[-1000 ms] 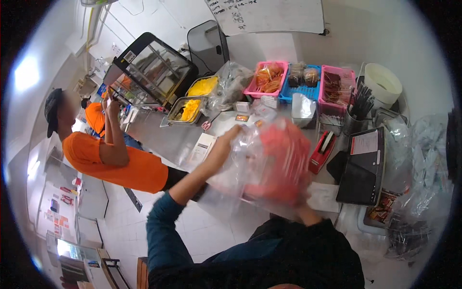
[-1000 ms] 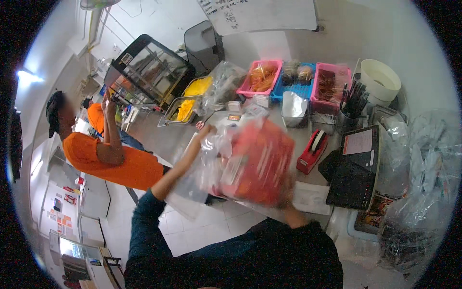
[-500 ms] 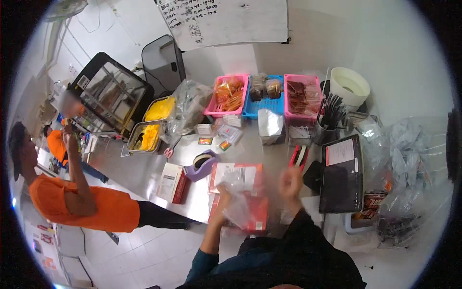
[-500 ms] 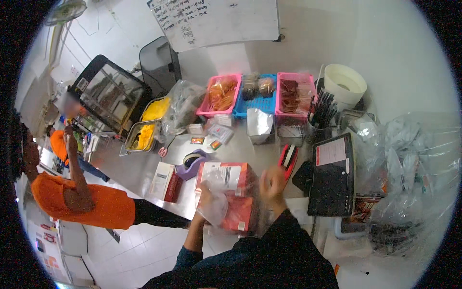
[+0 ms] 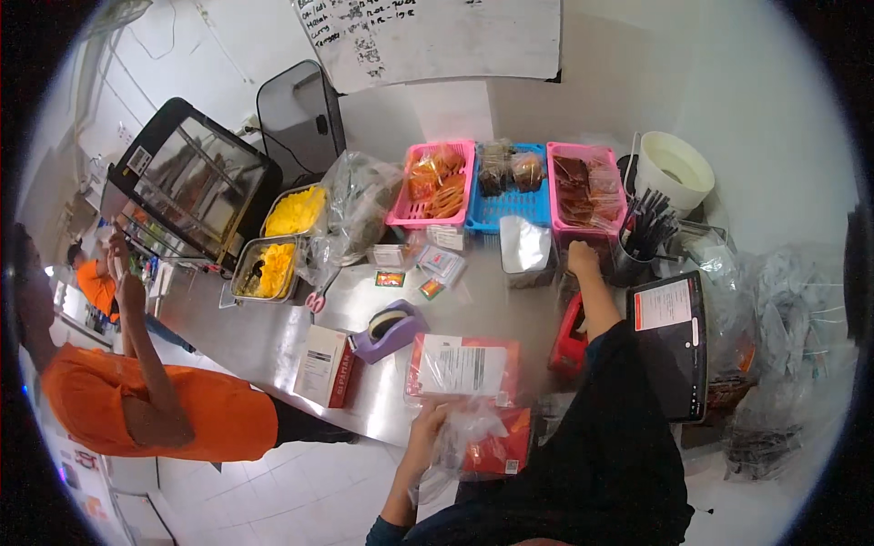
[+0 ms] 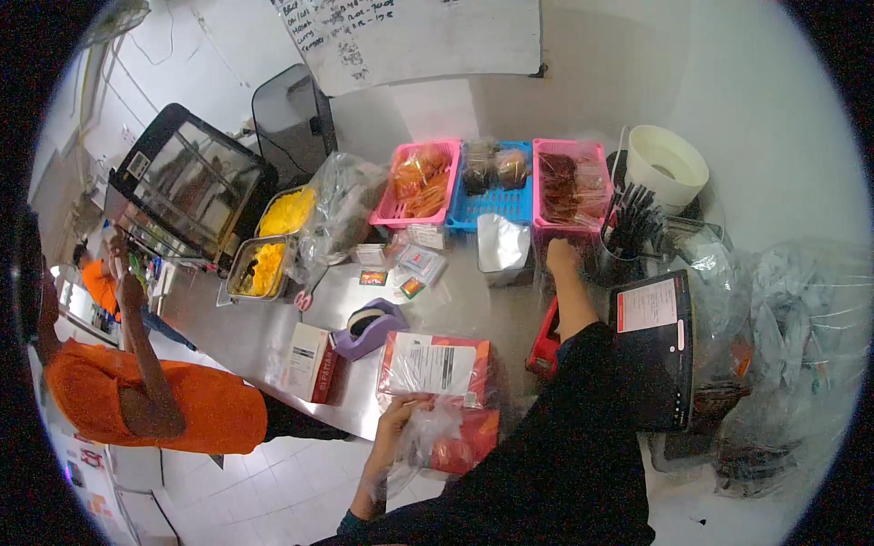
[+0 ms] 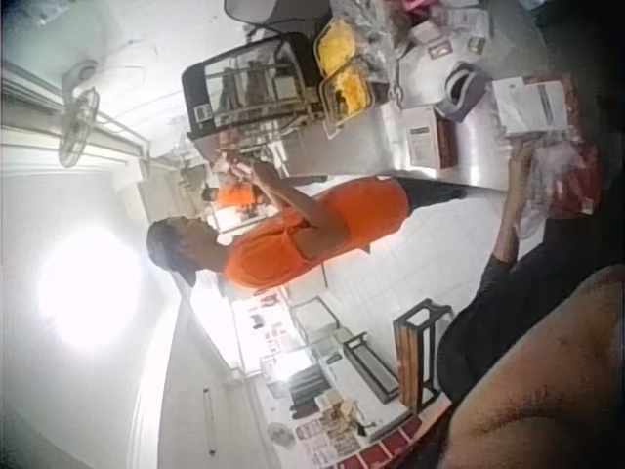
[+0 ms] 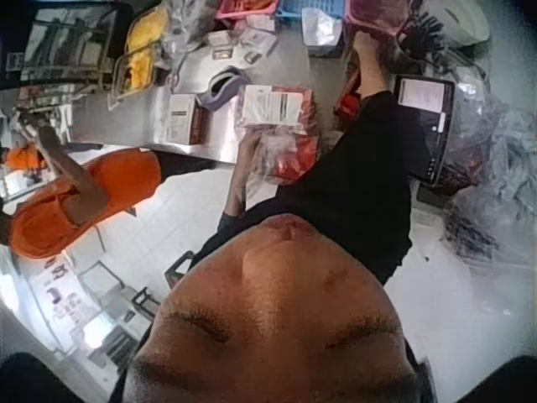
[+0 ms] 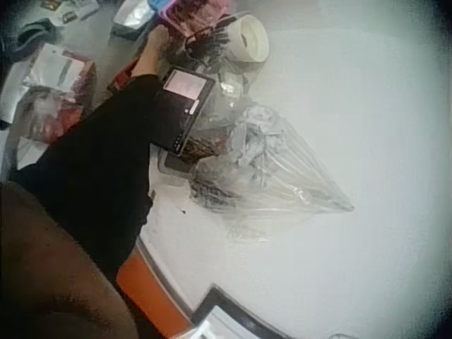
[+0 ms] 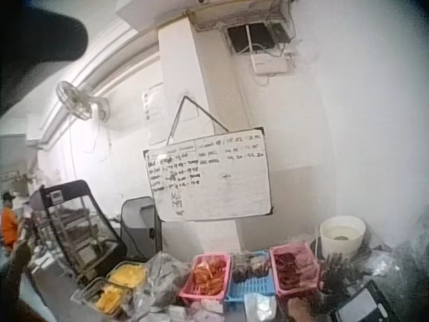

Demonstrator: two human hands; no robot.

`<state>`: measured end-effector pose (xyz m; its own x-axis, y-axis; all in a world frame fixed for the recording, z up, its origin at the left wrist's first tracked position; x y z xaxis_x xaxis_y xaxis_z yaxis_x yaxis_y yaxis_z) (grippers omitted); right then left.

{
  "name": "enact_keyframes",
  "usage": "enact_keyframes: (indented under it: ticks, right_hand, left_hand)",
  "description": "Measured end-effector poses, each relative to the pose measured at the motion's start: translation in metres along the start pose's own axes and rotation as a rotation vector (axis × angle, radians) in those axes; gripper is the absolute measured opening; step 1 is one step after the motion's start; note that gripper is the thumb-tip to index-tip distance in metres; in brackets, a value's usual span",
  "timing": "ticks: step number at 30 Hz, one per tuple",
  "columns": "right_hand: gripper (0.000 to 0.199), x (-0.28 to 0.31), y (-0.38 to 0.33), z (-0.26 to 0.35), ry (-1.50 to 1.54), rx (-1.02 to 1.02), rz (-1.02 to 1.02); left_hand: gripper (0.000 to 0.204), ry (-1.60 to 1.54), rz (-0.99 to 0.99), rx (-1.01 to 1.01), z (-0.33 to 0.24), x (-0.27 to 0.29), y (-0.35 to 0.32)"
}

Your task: The person packs food containers and condiment packets into plastic bags, seals them using tape, and carries them to a counter. The person then checks printed order receipts and mobile devices to organize the packaged food orders.

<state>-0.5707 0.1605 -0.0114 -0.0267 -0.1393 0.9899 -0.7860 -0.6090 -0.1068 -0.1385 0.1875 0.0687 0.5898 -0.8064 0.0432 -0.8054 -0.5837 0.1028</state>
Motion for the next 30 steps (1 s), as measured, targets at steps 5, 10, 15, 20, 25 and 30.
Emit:
enact_keyframes:
  ticks: [5, 10, 15, 20, 25, 30]
  right_hand:
    - [0.009, 0.031, -0.019, -0.025, 0.625, 0.114, -0.355]
    - [0.009, 0.092, -0.125, 0.018, 1.780, 0.244, -0.318]
    - [0.012, 0.105, -0.215, 0.058, 2.161, 0.389, 0.005]
    - [0.011, 0.039, -0.277, 0.107, 1.698, 0.597, 0.310]
    - [0.012, 0.063, -0.317, 0.105, 1.003, 0.640, 0.072]
    - [0.018, 0.061, -0.333, 0.102, 0.869, 0.887, -0.502]
  left_hand:
    - [0.024, 0.439, -0.176, -0.110, 0.006, -0.003, -0.014]
    - [0.024, 0.327, -0.304, -0.018, -0.002, -0.007, -0.021]
    - [0.022, 0.417, -0.379, -0.032, -0.008, -0.011, -0.027]
    - [0.017, 0.350, -0.615, -0.210, -0.007, -0.019, -0.026]
    - [0.020, 0.318, -0.284, 0.175, 0.001, 0.005, -0.014]
    - [0.028, 0.850, 0.259, -0.222, 0.007, 0.023, 0.016]
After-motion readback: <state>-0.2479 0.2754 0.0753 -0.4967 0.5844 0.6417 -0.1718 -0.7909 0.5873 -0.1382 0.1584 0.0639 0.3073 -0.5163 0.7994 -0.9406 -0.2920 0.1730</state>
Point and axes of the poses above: each hand's wrist, its own y-axis towards the middle knuckle, its own x-axis out of the back of the hand, z = x × y, the point moved 3 cm from there along y, towards the middle knuckle, and after that the axes turned 15 degrees about -y, right-handed, at the moved point
